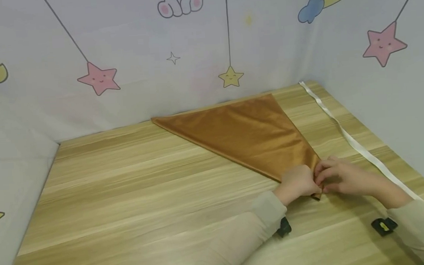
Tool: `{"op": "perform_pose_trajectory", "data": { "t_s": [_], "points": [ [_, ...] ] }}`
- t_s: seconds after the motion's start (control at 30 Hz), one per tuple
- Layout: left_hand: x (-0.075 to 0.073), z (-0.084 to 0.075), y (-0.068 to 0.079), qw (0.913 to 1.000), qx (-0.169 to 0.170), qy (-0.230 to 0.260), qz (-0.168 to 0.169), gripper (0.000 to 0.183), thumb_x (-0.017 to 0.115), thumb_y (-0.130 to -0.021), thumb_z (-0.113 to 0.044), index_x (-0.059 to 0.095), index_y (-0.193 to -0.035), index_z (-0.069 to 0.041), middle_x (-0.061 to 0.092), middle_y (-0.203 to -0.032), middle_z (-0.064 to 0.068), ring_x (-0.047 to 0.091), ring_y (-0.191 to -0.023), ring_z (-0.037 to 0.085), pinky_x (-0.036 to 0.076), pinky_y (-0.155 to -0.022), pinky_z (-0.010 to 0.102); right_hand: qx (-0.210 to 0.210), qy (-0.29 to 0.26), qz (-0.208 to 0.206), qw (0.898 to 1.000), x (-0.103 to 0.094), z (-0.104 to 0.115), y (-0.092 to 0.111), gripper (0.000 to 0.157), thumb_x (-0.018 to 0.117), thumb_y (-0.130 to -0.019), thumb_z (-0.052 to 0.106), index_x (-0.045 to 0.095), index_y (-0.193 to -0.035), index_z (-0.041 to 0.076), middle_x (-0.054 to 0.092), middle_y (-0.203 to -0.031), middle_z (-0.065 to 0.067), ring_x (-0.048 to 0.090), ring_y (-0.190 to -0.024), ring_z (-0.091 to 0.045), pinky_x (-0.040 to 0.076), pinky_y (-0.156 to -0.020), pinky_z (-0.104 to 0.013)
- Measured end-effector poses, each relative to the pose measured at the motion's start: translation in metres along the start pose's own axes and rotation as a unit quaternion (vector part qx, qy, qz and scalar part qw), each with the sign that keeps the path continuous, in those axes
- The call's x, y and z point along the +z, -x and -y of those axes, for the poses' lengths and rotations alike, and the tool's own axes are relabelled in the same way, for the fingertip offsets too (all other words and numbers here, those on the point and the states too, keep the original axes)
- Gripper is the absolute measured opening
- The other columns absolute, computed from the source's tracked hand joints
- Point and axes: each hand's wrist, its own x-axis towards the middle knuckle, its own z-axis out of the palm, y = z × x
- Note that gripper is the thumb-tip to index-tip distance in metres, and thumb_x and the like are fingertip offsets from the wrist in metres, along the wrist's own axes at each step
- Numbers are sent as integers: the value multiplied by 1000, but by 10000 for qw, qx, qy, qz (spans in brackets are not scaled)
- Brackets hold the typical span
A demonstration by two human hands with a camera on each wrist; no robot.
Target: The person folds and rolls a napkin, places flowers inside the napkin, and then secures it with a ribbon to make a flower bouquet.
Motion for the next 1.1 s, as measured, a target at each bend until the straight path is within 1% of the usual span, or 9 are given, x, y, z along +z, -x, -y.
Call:
{"op": "perform_pose_trajectory", "data": {
  "t_s": [0.1,0.23,0.43,0.57,0.67,0.8,0.87,0.97,1.1],
  "points": [
    [0,1,1,9999,-17,141,-14,48,79,-75,-38,44,-47,-21,37,-46,-11,35,-43,4,33,-41,18,-19,-86,76,9999,2,-1,-1,36,86,-61,9,69,-85,31,60,-95,11,43,-87,-3,37,-73,-21],
    [2,1,3,9992,211,291,-169,50,80,-75,-37,46,-43,-19,32,-40,-11,29,-37,3,27,-37,16,-134,-231,33,9996,3,-4,-1,35,84,-61,10,69,-85,31,61,-94,12,44,-85,-3,36,-72,-21],
    [6,0,6,9975,465,275,-465,40,84,-70,-41,54,-54,-21,40,-48,-13,37,-45,1,33,-43,15,-320,-188,-92,9993,4,-9,-5,34,82,-58,7,68,-81,28,64,-89,13,47,-83,-4,34,-74,-21],
    [7,0,7,9964,442,322,-646,40,80,-75,-33,48,-53,-21,39,-49,-11,36,-45,2,33,-41,16,-255,-22,-102,9996,6,-11,-6,32,83,-59,10,67,-79,30,65,-88,14,47,-81,-4,32,-72,-24],
    [8,0,8,9961,366,286,-751,42,75,-79,-33,44,-53,-21,38,-50,-10,36,-45,3,32,-40,17,-247,-116,-55,9996,6,-12,-7,32,84,-59,8,69,-80,28,65,-88,13,49,-83,-5,35,-73,-23],
    [7,1,6,9970,182,339,-672,42,74,-79,-36,44,-53,-21,39,-51,-10,39,-45,4,33,-41,18,-225,-361,-16,9991,5,-12,-5,34,85,-58,2,71,-82,22,65,-90,7,52,-88,-7,40,-77,-17],
    [6,2,6,9974,74,472,-539,41,75,-77,-34,45,-53,-21,40,-51,-10,38,-45,5,34,-41,18,-248,-409,-37,9988,6,-13,-4,36,85,-57,0,72,-84,20,65,-91,5,53,-89,-8,40,-79,-16],
    [5,4,4,9974,-11,588,-418,40,76,-76,-32,45,-53,-20,40,-51,-10,39,-46,6,34,-42,18,-404,-415,-100,9983,7,-15,-5,37,84,-57,-2,72,-85,20,65,-91,3,56,-88,-9,40,-80,-16],
    [4,6,4,9971,49,601,-454,39,75,-77,-34,47,-54,-20,43,-53,-9,41,-48,6,35,-43,18,-699,-371,-154,9967,8,-17,-10,37,80,-58,-4,72,-85,19,66,-89,4,59,-84,-11,41,-81,-16]
  ]
}}
